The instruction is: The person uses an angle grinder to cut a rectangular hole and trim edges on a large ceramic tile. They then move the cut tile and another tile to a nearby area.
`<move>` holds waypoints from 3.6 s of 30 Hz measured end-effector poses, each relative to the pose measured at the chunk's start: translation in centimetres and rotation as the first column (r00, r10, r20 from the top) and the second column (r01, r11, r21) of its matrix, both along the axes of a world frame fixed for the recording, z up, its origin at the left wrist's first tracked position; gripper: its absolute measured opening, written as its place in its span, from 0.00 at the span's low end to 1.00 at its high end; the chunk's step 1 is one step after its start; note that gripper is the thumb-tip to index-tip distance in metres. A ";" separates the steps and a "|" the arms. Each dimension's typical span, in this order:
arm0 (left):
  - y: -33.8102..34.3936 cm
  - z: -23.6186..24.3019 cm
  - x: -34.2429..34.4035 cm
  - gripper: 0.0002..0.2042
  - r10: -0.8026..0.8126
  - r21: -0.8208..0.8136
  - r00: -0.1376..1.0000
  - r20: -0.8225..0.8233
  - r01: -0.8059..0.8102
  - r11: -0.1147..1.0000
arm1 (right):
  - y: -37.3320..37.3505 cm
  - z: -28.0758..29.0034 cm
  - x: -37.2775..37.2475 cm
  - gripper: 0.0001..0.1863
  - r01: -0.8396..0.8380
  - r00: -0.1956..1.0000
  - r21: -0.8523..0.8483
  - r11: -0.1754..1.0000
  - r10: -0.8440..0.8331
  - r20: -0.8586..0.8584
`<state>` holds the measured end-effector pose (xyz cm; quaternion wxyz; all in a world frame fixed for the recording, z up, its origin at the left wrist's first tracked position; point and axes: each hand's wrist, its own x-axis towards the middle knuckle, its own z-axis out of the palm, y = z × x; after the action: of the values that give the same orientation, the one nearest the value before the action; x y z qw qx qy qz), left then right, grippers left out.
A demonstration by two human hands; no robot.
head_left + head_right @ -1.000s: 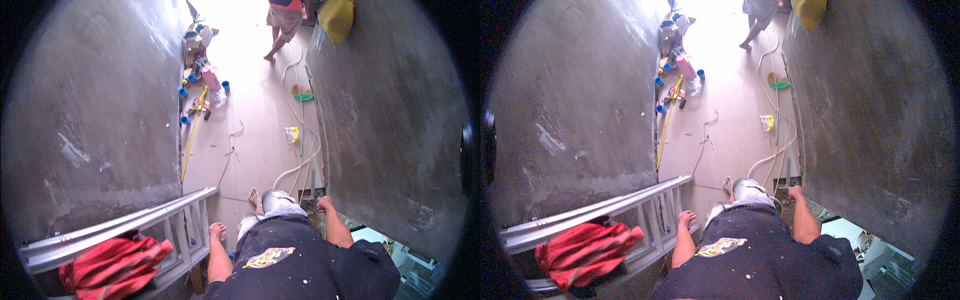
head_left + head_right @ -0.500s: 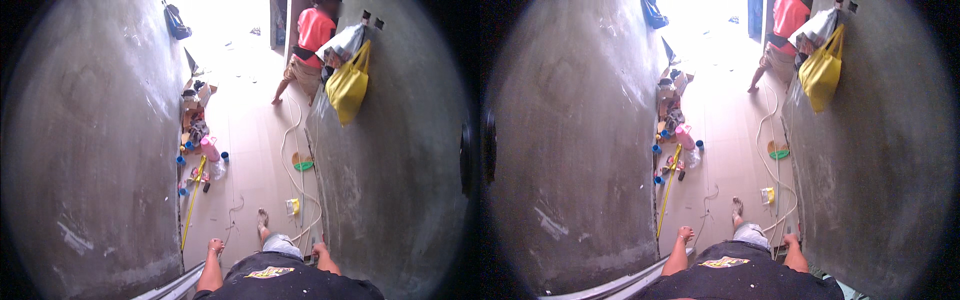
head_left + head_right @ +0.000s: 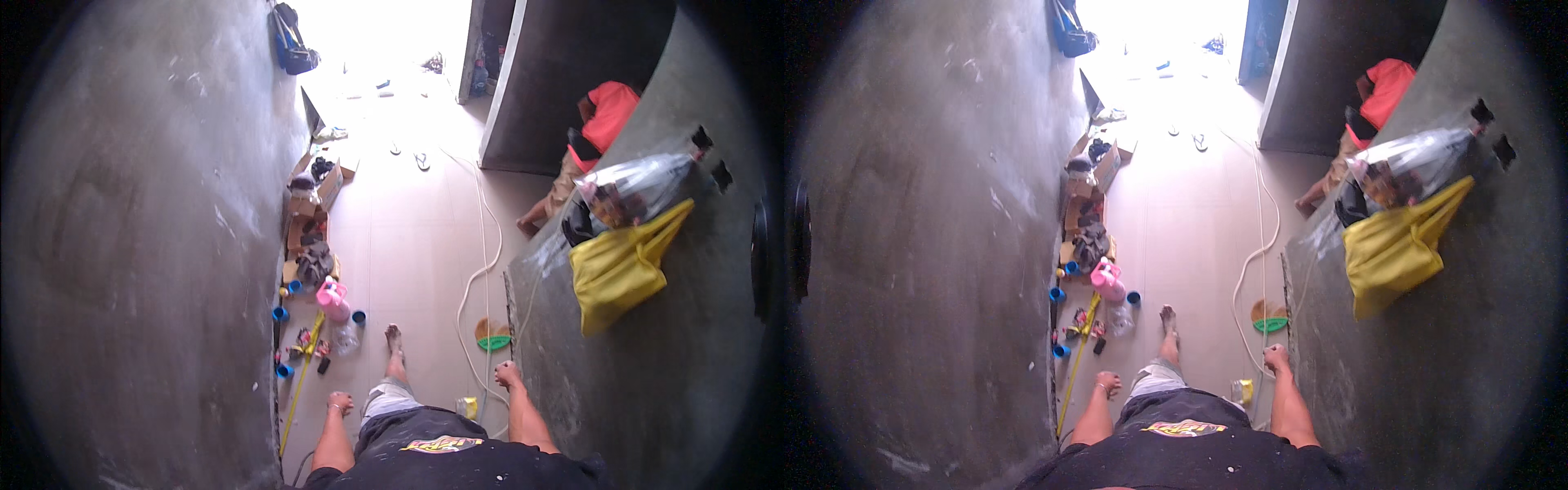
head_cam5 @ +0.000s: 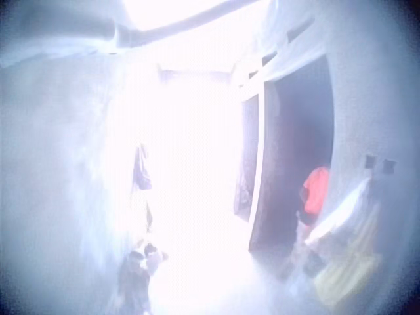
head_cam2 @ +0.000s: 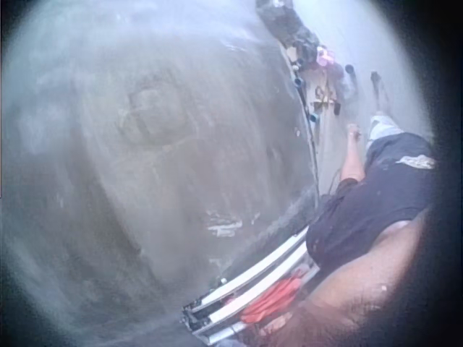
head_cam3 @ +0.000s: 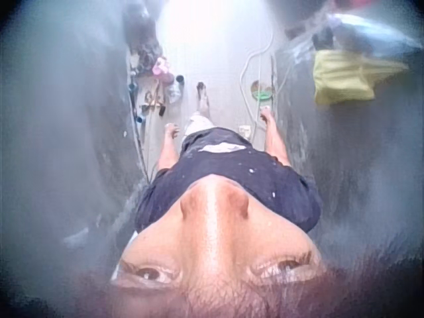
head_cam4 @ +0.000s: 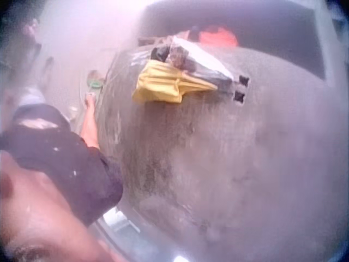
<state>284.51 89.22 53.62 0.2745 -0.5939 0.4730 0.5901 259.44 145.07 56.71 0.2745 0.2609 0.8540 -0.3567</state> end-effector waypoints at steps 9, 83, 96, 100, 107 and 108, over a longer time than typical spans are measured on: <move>-12.5 0.0 -28.6 0.07 -0.036 0.175 0.977 -0.211 0.074 0.982 | -13.2 2.8 -21.0 0.02 -0.048 0.995 -0.028 0.998 0.045 -0.092; -93.9 0.2 -210.5 0.16 -0.084 -0.306 0.979 -0.187 0.024 0.952 | -91.6 2.3 -200.5 0.14 0.165 0.915 -0.030 0.986 -0.142 0.378; -97.1 -9.3 -233.0 0.17 -0.554 -0.353 0.830 -0.063 0.501 0.791 | -119.0 -31.9 -238.1 0.59 -0.098 0.981 -0.044 0.994 0.104 0.165; -99.4 -19.7 -240.7 0.19 -0.664 -0.411 0.735 -0.139 0.567 0.714 | -126.3 -43.1 -245.2 0.84 0.090 0.975 -0.012 0.996 -0.086 0.204; -101.4 -36.6 -249.5 0.18 -0.790 -0.539 0.564 -0.239 0.600 0.591 | -129.9 -52.7 -247.6 0.70 0.251 0.945 0.189 0.949 -0.282 0.165; -101.0 -38.4 -250.7 0.17 -0.782 -0.532 0.558 -0.276 0.589 0.608 | -129.6 -53.2 -247.4 0.68 0.237 0.954 0.165 0.957 -0.262 0.144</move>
<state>33.77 -11.80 15.23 0.2383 -0.2289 0.8265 0.4557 12.02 15.45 3.54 0.2769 0.4148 0.8123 -0.3023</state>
